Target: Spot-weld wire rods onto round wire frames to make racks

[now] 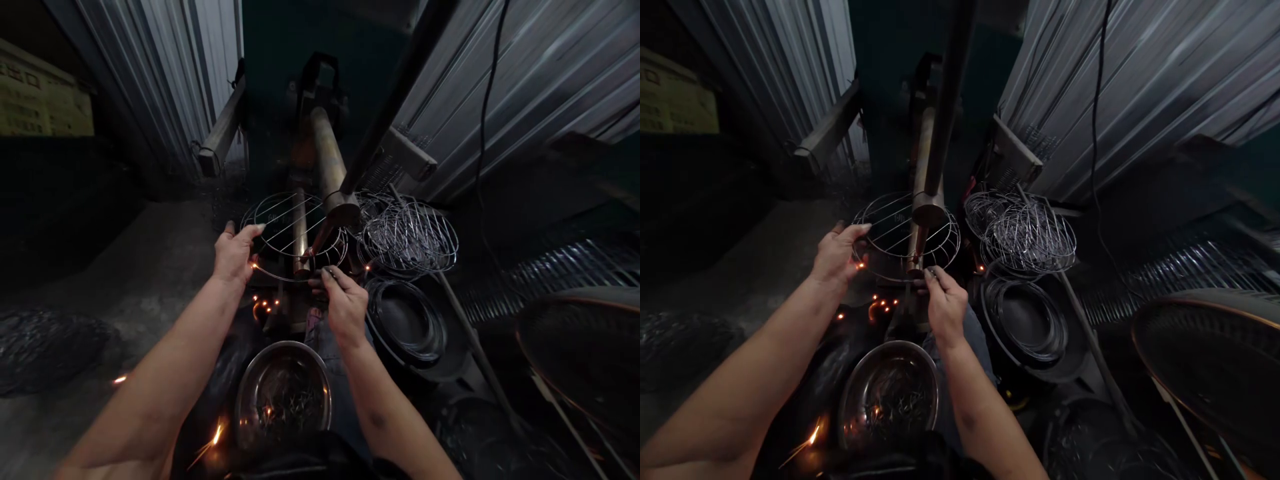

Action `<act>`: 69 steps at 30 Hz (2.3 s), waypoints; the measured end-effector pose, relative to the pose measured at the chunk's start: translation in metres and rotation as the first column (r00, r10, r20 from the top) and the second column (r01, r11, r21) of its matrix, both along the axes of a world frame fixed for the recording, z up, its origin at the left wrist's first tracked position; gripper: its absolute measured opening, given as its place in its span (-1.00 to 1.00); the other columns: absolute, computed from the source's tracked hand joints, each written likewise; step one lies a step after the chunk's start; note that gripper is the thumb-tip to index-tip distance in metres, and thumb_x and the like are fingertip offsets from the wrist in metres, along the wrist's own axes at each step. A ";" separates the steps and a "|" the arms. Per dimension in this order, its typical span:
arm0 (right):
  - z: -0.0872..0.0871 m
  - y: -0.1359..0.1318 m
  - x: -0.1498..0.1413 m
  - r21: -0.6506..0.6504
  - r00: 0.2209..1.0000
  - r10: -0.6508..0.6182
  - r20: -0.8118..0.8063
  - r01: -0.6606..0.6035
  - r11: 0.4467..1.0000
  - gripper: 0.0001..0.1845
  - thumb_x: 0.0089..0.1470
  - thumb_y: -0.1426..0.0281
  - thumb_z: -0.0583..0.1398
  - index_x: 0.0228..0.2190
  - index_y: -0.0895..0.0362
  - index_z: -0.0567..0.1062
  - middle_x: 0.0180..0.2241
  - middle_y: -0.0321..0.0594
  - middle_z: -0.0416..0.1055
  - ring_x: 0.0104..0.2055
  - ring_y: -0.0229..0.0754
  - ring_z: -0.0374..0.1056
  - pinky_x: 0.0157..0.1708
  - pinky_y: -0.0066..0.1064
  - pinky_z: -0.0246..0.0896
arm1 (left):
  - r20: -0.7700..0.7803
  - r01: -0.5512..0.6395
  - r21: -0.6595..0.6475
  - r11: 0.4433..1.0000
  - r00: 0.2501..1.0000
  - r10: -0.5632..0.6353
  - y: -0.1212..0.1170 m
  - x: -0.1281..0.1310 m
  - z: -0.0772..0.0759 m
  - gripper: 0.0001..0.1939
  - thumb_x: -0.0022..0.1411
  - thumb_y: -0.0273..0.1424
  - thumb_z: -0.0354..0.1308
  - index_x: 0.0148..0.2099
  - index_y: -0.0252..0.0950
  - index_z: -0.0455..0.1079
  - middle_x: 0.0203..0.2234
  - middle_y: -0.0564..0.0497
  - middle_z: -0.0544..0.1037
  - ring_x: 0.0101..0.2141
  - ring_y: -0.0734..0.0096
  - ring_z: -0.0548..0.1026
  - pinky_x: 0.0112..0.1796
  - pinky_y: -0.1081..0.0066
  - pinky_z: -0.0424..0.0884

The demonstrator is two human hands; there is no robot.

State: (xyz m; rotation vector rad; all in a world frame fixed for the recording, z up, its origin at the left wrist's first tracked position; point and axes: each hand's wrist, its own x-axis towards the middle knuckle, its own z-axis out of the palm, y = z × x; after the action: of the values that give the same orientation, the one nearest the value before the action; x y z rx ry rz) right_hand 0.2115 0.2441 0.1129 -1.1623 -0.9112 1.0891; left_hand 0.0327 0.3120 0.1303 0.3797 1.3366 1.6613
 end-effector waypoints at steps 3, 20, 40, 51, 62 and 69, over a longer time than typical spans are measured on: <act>-0.001 -0.013 0.009 0.013 0.997 0.040 0.072 -0.041 0.999 -0.71 -0.08 0.25 0.34 -0.33 0.17 0.55 -0.46 -0.28 0.50 -0.50 -0.25 0.44 -0.48 -0.46 0.39 | -0.042 0.081 0.050 0.995 0.996 -0.079 0.019 -0.013 -0.002 -0.33 -0.33 -0.45 0.41 -0.06 -0.29 0.35 -0.38 -0.02 0.47 -0.42 0.35 0.45 -0.49 0.43 0.34; 0.011 -0.021 -0.008 -0.034 0.911 0.233 0.340 -0.235 0.971 -0.82 -0.06 0.29 0.27 -0.43 0.14 0.62 -0.55 -0.25 0.50 -0.52 -0.18 0.44 -0.50 -0.43 0.33 | -0.036 -0.026 0.073 0.997 0.999 0.029 -0.020 -0.002 0.001 -0.59 -0.34 -0.42 0.36 -0.37 -0.29 0.29 -0.56 0.11 0.37 -0.57 0.50 0.34 -0.62 0.52 0.18; -0.016 -0.005 -0.022 0.139 0.989 -0.076 0.127 0.058 0.989 -0.83 -0.03 0.30 0.28 -0.40 0.15 0.57 -0.46 -0.28 0.51 -0.53 -0.21 0.43 -0.47 -0.40 0.40 | 0.095 -0.091 0.151 0.984 0.992 0.078 -0.034 0.036 -0.002 -0.55 -0.29 -0.41 0.38 -0.29 -0.29 0.30 -0.47 0.16 0.30 -0.59 0.61 0.29 -0.64 0.54 0.14; -0.021 0.003 -0.021 0.162 0.978 -0.096 0.185 0.066 0.985 -0.84 -0.02 0.29 0.26 -0.43 0.13 0.54 -0.51 -0.29 0.48 -0.56 -0.21 0.42 -0.49 -0.40 0.36 | 0.109 -0.099 0.084 0.991 0.990 0.090 -0.020 0.034 -0.003 -0.48 -0.34 -0.44 0.37 -0.23 -0.30 0.34 -0.44 0.13 0.34 -0.56 0.59 0.32 -0.65 0.54 0.14; -0.020 0.012 -0.021 0.227 0.948 -0.114 0.297 0.046 0.973 -0.84 0.06 0.31 0.21 -0.44 0.13 0.53 -0.56 -0.31 0.46 -0.51 -0.21 0.38 -0.41 -0.42 0.30 | 0.082 -0.082 0.097 0.992 0.994 0.074 -0.007 0.031 -0.007 -0.53 -0.35 -0.39 0.37 -0.32 -0.29 0.28 -0.55 0.15 0.33 -0.60 0.53 0.32 -0.68 0.52 0.10; -0.018 0.015 -0.025 0.195 0.967 -0.107 0.230 0.062 0.979 -0.83 0.02 0.29 0.23 -0.47 0.13 0.53 -0.55 -0.33 0.44 -0.54 -0.22 0.39 -0.47 -0.43 0.31 | 0.068 -0.096 0.100 0.990 0.994 0.090 -0.006 0.033 -0.003 -0.52 -0.35 -0.39 0.38 -0.32 -0.28 0.26 -0.56 0.17 0.30 -0.61 0.54 0.29 -0.66 0.52 0.09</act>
State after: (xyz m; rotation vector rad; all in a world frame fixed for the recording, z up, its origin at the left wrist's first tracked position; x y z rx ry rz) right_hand 0.1870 0.2594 0.0951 -1.1803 -1.1162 0.7860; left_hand 0.0653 0.3064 0.1269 0.3266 1.2410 1.8104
